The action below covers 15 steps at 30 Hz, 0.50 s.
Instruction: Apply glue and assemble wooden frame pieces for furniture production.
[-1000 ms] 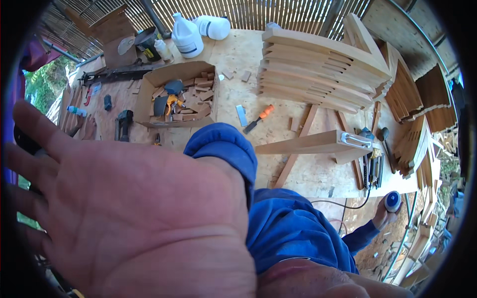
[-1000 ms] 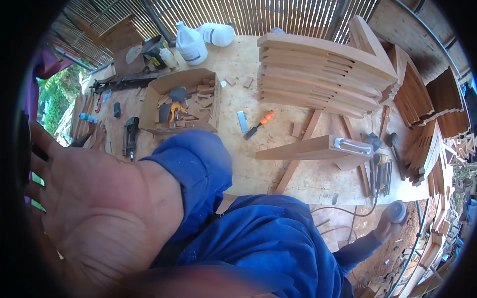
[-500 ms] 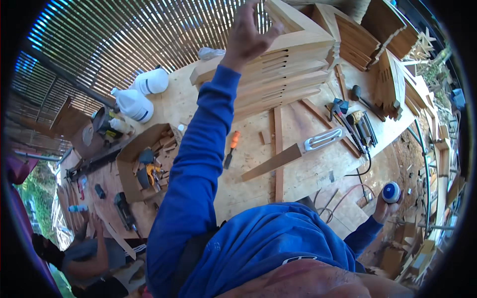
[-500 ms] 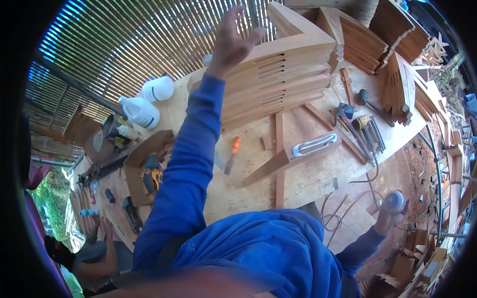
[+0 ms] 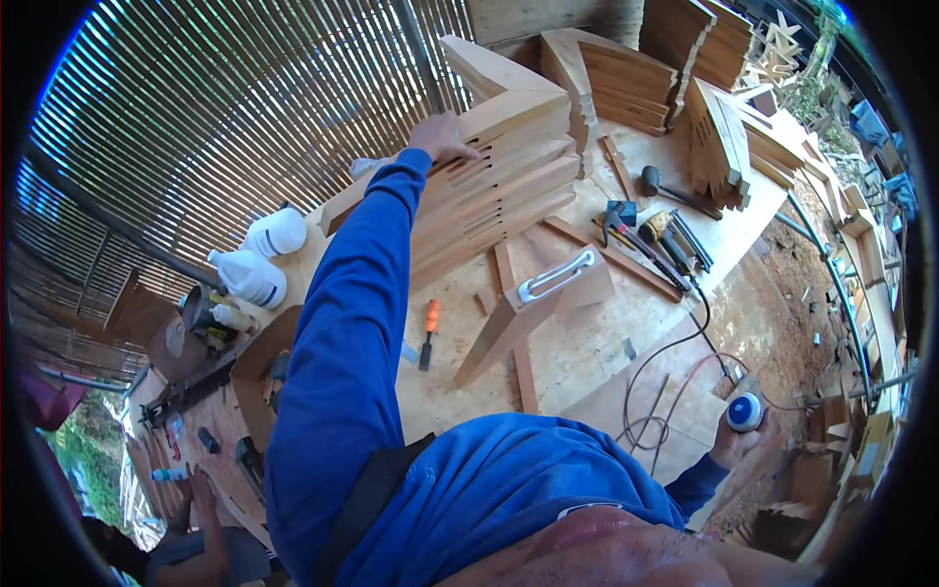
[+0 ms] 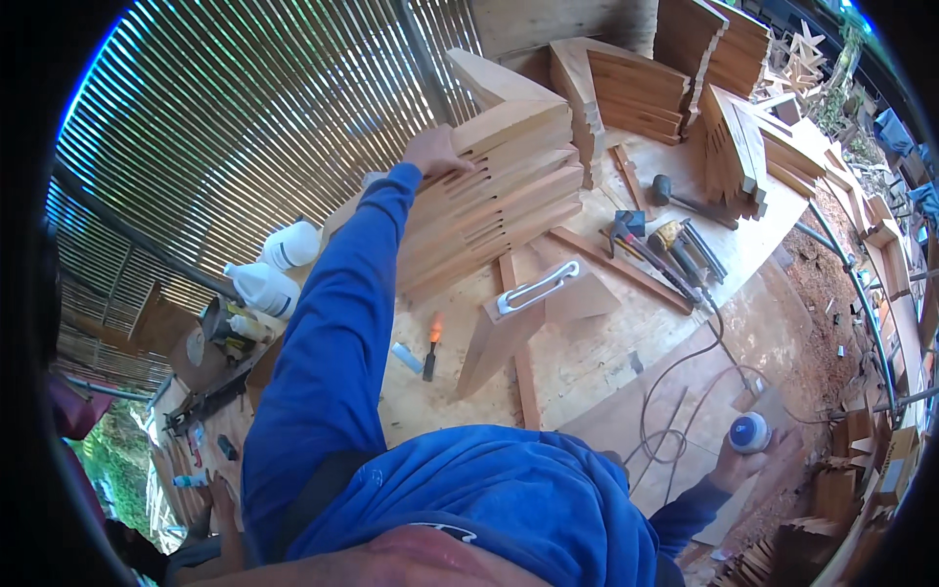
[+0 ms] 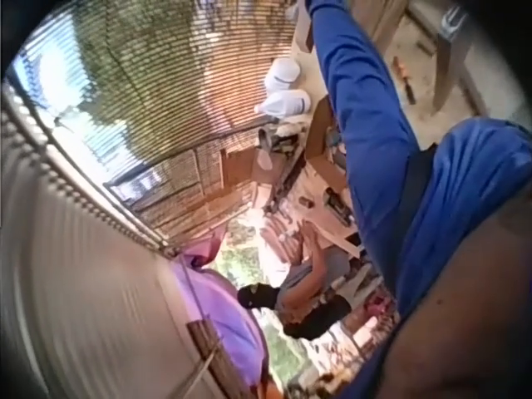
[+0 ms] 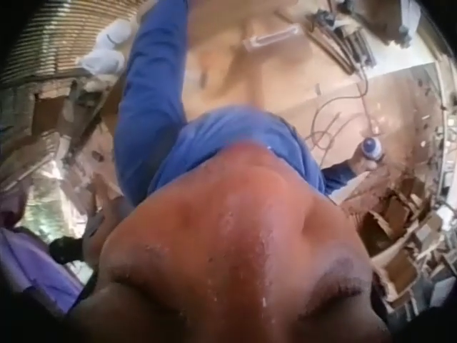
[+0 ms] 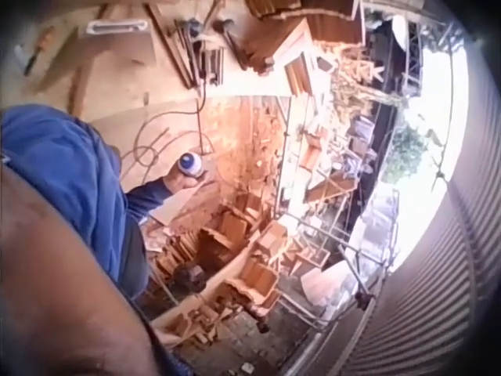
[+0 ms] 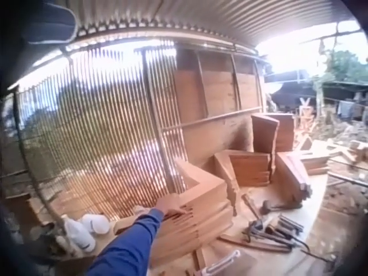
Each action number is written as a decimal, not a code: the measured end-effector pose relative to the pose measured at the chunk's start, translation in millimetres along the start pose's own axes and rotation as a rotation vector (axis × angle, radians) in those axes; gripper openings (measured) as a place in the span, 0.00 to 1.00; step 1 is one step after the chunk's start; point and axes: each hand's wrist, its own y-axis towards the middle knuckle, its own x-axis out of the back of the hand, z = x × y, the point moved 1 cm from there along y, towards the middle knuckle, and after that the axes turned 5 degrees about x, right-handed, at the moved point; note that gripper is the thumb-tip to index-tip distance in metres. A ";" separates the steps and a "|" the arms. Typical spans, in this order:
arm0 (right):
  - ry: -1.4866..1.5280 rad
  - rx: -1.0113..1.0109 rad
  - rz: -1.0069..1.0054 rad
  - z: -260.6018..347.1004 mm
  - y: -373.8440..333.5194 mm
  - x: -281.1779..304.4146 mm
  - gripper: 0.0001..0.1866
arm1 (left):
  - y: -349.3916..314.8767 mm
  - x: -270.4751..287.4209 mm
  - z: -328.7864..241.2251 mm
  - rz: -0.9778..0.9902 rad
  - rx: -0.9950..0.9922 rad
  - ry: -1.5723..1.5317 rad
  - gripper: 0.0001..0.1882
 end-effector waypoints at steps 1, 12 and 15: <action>0.008 -0.005 0.001 0.7 6.0 -0.7 0.08 | -4.1 2.0 4.2 -0.005 0.002 0.007 0.48; 0.173 -0.274 0.132 29.6 67.8 38.6 0.15 | -194.5 183.5 -28.1 -0.477 -0.020 -0.212 0.45; 0.186 -0.362 0.184 30.6 81.0 29.9 0.13 | -285.0 211.9 -68.0 -0.559 -0.102 -0.357 0.45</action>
